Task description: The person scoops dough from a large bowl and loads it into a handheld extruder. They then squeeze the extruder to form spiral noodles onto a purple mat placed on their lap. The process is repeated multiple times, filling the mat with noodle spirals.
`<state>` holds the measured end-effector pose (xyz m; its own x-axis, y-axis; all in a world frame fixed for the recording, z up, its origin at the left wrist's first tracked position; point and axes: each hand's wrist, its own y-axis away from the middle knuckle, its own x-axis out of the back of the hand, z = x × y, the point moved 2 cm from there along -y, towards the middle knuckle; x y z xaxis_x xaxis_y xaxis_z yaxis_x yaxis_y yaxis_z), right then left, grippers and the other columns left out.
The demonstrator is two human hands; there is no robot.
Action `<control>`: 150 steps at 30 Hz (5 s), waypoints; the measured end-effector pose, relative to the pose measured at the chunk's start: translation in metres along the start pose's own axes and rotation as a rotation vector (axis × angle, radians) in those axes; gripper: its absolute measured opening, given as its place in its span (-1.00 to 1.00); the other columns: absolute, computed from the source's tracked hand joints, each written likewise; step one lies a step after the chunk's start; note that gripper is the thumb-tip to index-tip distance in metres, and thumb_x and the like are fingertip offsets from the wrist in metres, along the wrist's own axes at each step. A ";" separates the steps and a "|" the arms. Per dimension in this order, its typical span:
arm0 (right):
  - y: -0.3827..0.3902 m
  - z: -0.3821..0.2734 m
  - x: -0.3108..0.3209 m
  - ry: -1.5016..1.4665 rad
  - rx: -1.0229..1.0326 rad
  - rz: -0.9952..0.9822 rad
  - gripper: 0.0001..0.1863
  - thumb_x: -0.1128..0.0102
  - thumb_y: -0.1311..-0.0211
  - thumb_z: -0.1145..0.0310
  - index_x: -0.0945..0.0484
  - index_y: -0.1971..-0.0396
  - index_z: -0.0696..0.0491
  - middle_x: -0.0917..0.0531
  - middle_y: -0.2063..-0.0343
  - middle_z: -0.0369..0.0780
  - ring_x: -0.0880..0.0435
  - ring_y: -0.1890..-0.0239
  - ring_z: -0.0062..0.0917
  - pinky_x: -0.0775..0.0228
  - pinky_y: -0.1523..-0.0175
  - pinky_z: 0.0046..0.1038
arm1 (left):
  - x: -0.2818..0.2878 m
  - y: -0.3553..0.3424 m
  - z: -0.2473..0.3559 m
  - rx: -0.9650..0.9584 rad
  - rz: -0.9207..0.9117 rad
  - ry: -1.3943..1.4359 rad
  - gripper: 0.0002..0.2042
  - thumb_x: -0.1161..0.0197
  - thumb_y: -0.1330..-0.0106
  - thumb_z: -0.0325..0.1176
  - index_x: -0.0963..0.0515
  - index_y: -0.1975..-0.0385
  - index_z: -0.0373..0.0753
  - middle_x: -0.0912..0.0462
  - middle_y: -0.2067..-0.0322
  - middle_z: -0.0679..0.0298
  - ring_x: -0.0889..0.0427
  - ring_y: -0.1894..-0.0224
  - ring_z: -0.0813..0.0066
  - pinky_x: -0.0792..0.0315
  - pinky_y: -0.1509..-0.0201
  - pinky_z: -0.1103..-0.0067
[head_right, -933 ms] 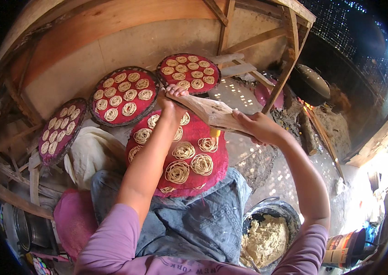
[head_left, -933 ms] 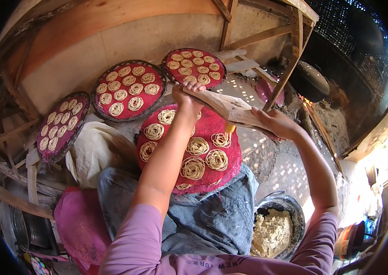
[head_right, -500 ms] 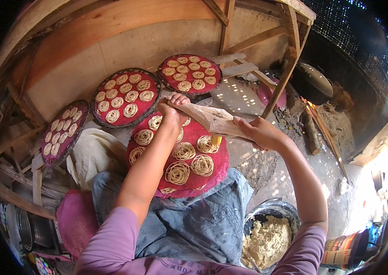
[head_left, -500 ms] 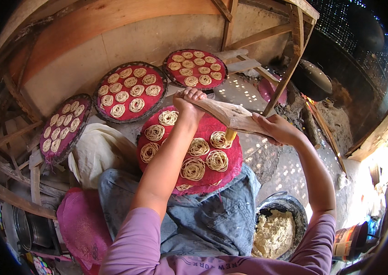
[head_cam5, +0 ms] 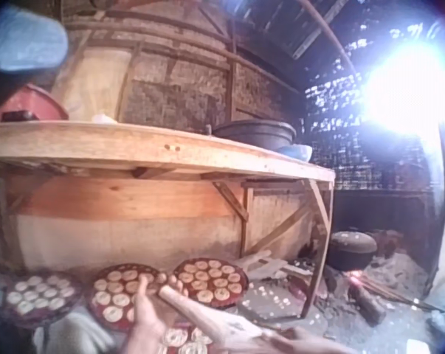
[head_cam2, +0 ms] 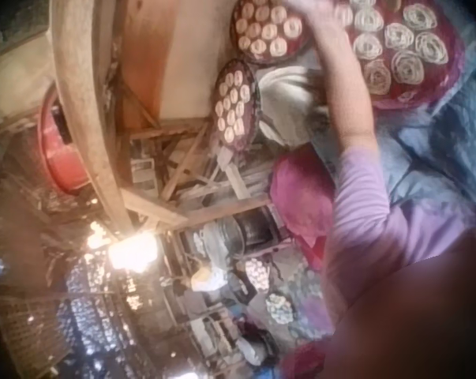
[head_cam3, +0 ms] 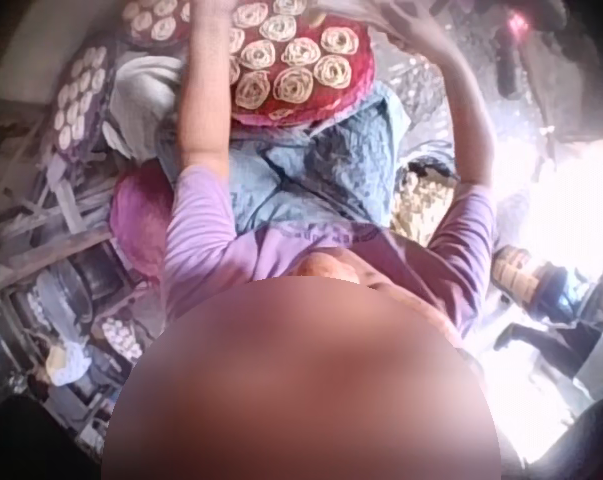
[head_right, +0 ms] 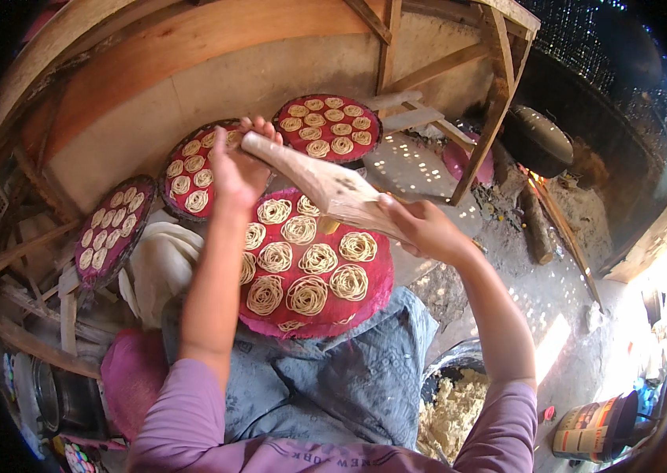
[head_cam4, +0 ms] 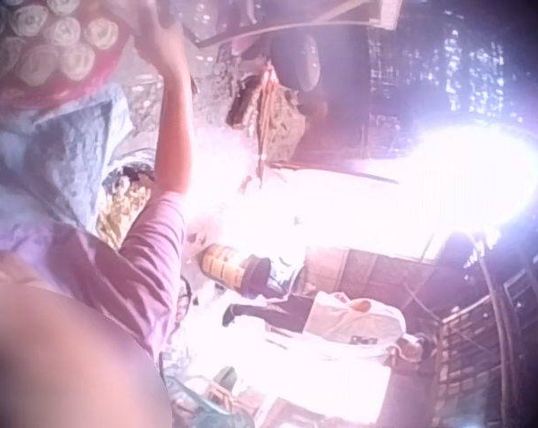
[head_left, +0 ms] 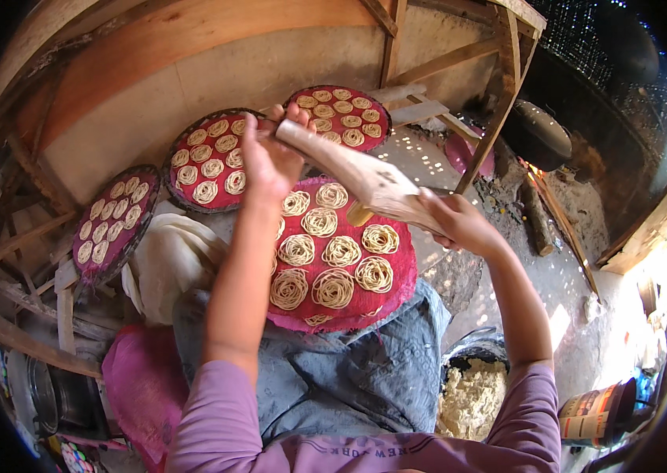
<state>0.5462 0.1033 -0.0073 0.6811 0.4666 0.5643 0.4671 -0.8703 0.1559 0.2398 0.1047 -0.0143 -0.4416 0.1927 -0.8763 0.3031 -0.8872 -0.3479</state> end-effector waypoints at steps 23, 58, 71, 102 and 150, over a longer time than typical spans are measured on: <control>0.124 0.152 -0.052 -1.486 0.619 0.041 -0.31 0.20 -0.36 -0.23 -0.34 -0.13 0.12 -0.59 0.28 -0.05 -0.62 0.38 -0.32 -0.51 0.35 -0.34 | 0.084 0.320 -0.089 0.185 0.433 -0.368 -0.76 -0.01 -0.37 -0.48 -0.32 -0.01 -0.21 -0.47 0.03 0.26 -0.46 -0.11 0.33 -0.31 -0.29 0.26; 0.141 0.150 -0.059 -1.413 0.384 0.172 -0.21 0.33 -0.31 -0.35 -0.43 0.19 0.21 -0.53 0.60 -0.09 -0.36 0.87 -0.45 -0.17 0.81 -0.47 | 0.210 0.178 0.066 0.481 0.262 -0.383 -0.66 0.06 -0.47 -0.22 -0.45 -0.08 -0.28 -0.56 -0.06 0.19 -0.55 -0.08 0.33 -0.41 -0.20 0.36; 0.154 0.133 -0.068 -1.103 0.261 0.030 -0.07 0.40 -0.20 -0.49 -0.46 0.34 0.23 -0.38 0.84 -0.23 -0.25 0.89 -0.55 -0.05 0.79 -0.53 | 0.124 0.063 0.110 0.519 0.068 -2.104 -0.65 -0.18 -0.33 -0.24 -0.50 -0.01 -0.33 -0.63 0.08 0.03 -0.60 0.00 0.23 -0.43 -0.10 0.41; 0.011 -0.040 -0.097 0.165 0.658 -0.036 -0.70 -0.08 -0.18 0.52 -0.59 0.07 0.07 -0.51 0.17 -0.02 -0.48 -0.02 -0.21 -0.33 -0.14 -0.23 | 0.057 0.182 0.149 -0.412 0.513 -1.177 -0.79 -0.28 -0.27 -0.33 -0.54 0.20 -0.30 -0.62 0.35 0.36 -0.54 0.32 0.49 -0.42 0.19 0.50; -0.141 -0.056 -0.206 0.818 0.772 -0.030 -0.78 -0.23 0.03 0.41 -0.69 0.32 -0.10 -0.52 0.13 -0.25 -0.43 -0.01 -0.32 -0.22 -0.14 -0.24 | 0.179 0.127 0.147 -0.492 0.585 -1.263 -0.79 -0.29 -0.27 -0.43 -0.52 0.13 -0.30 -0.53 0.29 0.36 -0.42 0.31 0.61 -0.34 0.21 0.62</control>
<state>0.3082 0.1212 -0.0998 0.2216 -0.0051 0.9751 0.8945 -0.3972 -0.2053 0.0745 -0.0350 -0.1665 -0.5064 -0.8485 -0.1539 0.8293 -0.4304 -0.3563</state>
